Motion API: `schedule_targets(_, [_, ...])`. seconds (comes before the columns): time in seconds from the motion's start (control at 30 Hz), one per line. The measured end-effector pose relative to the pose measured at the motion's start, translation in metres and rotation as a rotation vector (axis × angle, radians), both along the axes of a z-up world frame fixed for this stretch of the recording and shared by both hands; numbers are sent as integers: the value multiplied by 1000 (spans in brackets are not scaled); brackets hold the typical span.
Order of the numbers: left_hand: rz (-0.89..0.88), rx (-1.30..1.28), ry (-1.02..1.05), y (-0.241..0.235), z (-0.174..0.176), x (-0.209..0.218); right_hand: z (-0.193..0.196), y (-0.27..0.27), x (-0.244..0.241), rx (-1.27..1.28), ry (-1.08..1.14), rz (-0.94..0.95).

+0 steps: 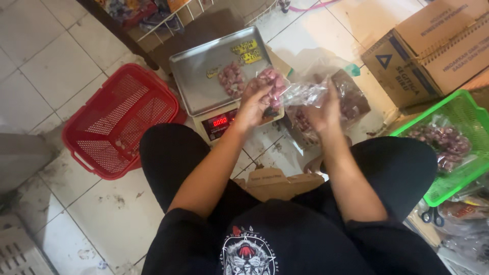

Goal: The person weighs portions of shallots on a digital scale, places them into small plastic bags, and seals the bags by hand.

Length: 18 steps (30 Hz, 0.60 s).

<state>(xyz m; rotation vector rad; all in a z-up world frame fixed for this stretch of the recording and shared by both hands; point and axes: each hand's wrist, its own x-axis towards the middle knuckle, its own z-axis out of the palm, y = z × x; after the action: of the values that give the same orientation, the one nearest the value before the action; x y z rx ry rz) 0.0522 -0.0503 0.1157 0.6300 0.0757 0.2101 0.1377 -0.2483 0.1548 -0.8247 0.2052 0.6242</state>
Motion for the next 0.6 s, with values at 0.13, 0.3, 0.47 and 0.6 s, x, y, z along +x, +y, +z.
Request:
schedule_targets(0.13, [166,204,80,-2,-9,1,-21,17,-18,143,10,102])
schedule_targets(0.3, [117,170,141,-7,7,-5,-39,30,-38,106,106,228])
schedule_targets(0.47, [58,131,5,-5,24,-17,-67,19,-32,66,80,242])
schedule_targets(0.6, [125,69,75,0,11,-7,-83,7,-19,-1,66,387])
